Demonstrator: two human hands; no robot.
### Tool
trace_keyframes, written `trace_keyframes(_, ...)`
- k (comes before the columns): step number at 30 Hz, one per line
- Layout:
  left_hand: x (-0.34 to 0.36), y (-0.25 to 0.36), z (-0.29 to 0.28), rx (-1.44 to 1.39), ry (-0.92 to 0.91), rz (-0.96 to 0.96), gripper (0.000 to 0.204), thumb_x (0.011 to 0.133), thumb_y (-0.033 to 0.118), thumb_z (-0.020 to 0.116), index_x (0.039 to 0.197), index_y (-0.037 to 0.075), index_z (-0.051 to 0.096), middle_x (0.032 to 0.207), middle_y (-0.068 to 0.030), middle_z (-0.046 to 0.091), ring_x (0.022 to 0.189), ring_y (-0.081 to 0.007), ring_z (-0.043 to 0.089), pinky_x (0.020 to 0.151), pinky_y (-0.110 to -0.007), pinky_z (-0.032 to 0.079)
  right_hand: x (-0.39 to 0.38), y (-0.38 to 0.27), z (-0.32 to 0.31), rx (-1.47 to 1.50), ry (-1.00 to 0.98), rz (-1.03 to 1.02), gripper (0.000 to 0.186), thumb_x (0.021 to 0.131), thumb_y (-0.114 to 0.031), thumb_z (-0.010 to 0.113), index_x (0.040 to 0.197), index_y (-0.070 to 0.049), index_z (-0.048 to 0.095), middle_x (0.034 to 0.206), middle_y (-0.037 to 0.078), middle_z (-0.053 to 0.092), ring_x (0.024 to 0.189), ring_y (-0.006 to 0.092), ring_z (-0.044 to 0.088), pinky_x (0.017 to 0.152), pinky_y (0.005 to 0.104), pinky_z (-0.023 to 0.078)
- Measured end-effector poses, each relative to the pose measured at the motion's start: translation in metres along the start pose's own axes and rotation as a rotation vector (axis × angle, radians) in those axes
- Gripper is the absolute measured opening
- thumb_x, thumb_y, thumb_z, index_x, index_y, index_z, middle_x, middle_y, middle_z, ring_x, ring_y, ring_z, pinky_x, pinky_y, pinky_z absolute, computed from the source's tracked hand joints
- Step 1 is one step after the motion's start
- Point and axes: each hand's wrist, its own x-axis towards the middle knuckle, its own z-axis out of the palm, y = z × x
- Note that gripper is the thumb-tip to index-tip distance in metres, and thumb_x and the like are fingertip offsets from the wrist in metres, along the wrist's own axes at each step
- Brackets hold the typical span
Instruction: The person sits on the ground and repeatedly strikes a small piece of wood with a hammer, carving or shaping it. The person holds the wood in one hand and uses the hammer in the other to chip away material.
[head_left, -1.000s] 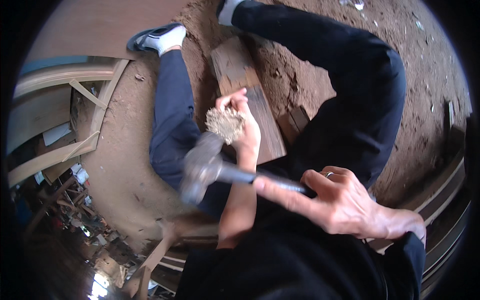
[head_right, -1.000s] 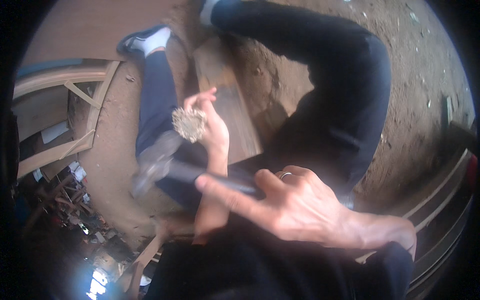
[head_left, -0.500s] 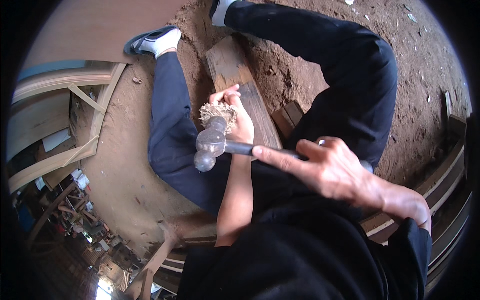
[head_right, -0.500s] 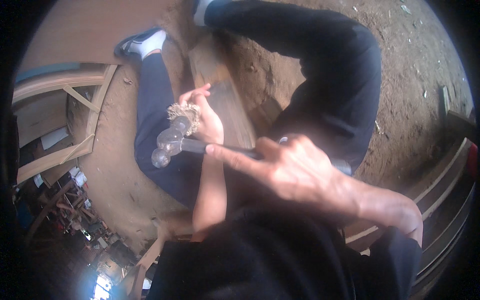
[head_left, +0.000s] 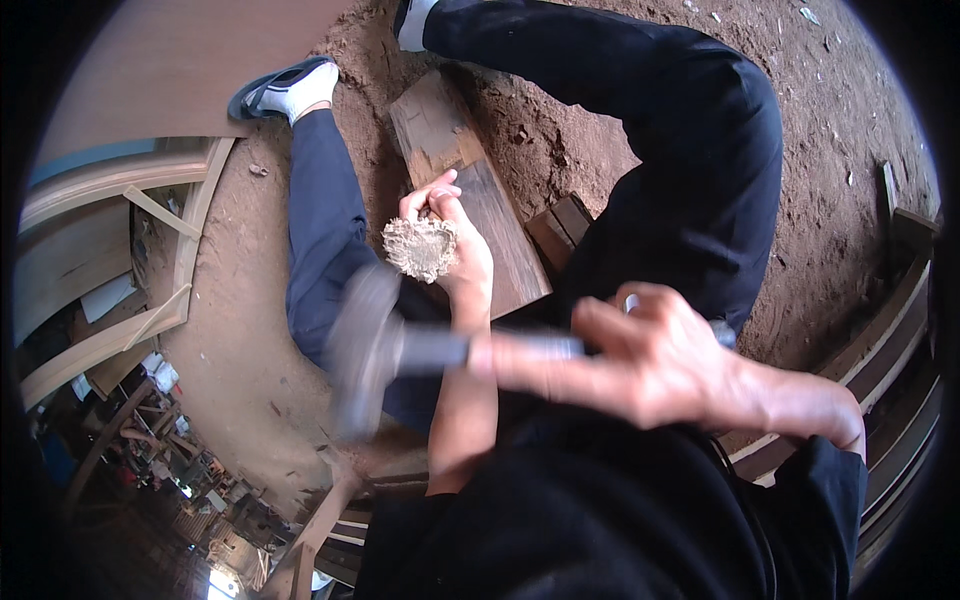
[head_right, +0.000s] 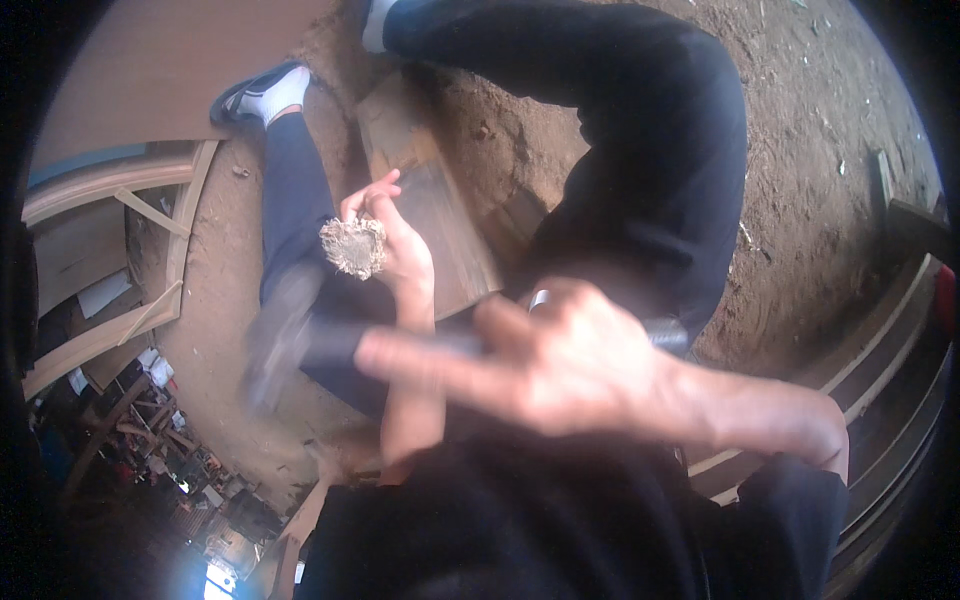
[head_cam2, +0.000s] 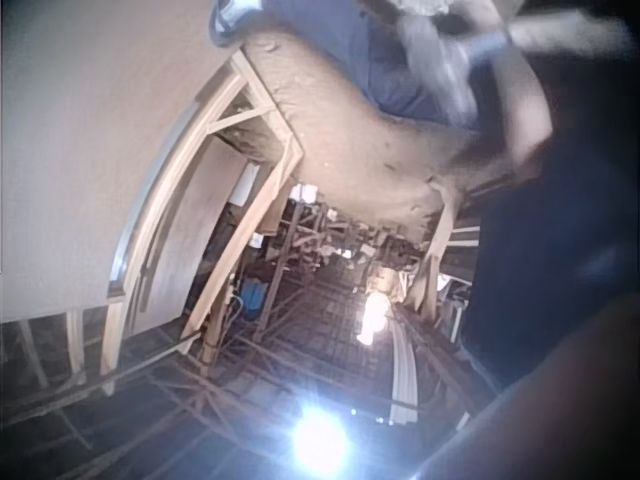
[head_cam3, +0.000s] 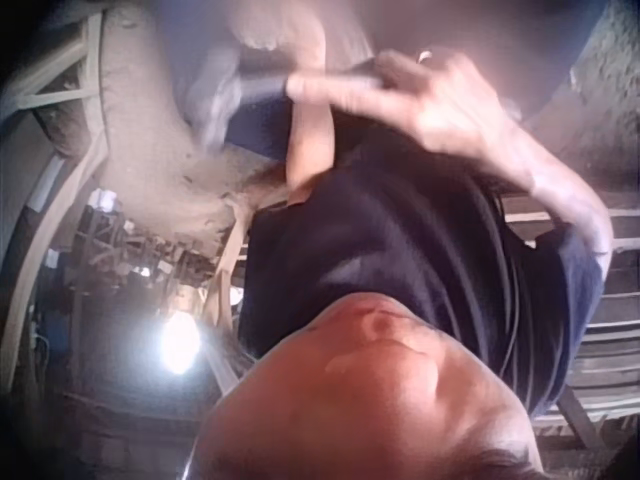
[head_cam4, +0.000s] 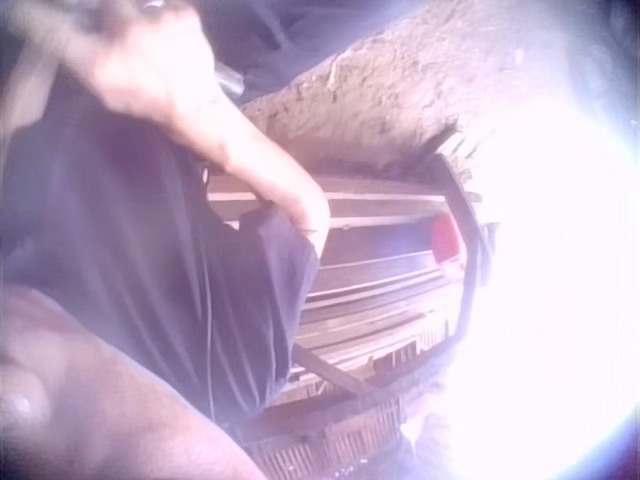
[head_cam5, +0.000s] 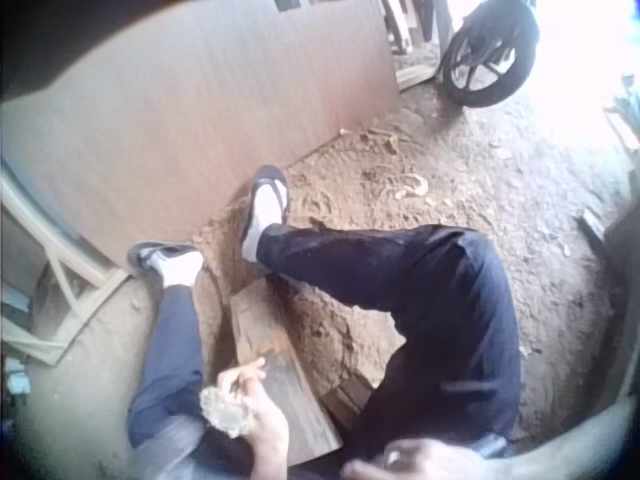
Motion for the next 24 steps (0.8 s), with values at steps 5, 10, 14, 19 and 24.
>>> trace_keyframes(5,0.005,-0.008,0.004,-0.007,-0.014,0.029,0.011,0.103,0.006,0.049,0.094,0.002,0.055,0.099,-0.0152,0.068,0.105,-0.0253,0.07,0.101,-0.04,0.049,0.004,-0.01,0.007,0.058,-0.006,0.07,0.079,0.079,-0.011,0.068,0.156,-0.026,0.054,0.067,-0.002,0.042,0.047,0.0107,0.042,0.044,0.0276,0.047)
trace_keyframes(10,-0.002,-0.001,0.001,-0.018,0.014,-0.022,0.012,0.104,0.007,0.048,0.094,0.002,0.054,0.104,-0.0181,0.073,0.102,-0.0243,0.069,0.099,-0.04,0.049,0.001,0.015,0.021,-0.006,-0.161,0.161,0.082,0.081,-0.01,0.065,0.159,-0.026,0.048,0.066,-0.002,0.041,0.049,0.012,0.046,0.044,0.0289,0.047)
trace_keyframes(14,0.006,-0.001,0.008,0.039,0.0,0.023,0.011,0.106,0.009,0.049,0.099,0.002,0.054,0.106,-0.0179,0.073,0.104,-0.0228,0.067,0.1,-0.037,0.048,0.001,-0.007,0.008,0.032,0.037,-0.011,0.084,0.082,-0.01,0.066,0.162,-0.024,0.044,0.068,0.0,0.046,0.05,0.0123,0.047,0.045,0.0292,0.048)
trace_keyframes(19,-0.007,-0.007,0.004,-0.074,0.029,0.023,0.012,0.106,0.009,0.048,0.098,0.001,0.053,0.106,-0.0176,0.071,0.106,-0.0249,0.068,0.102,-0.039,0.049,0.0,0.01,0.016,0.045,-0.123,0.159,0.081,0.085,-0.01,0.066,0.162,-0.025,0.043,0.068,0.003,0.049,0.047,0.0144,0.05,0.044,0.032,0.05)
trace_keyframes(24,0.0,-0.023,0.002,-0.064,-0.049,0.068,0.003,0.107,0.004,0.051,0.108,0.001,0.051,0.117,-0.0192,0.069,0.104,-0.0218,0.066,0.098,-0.035,0.05,0.001,0.0,0.015,0.105,0.038,0.053,0.083,0.086,-0.007,0.066,0.163,-0.025,0.041,0.065,0.003,0.047,0.046,0.0157,0.05,0.042,0.0321,0.048)
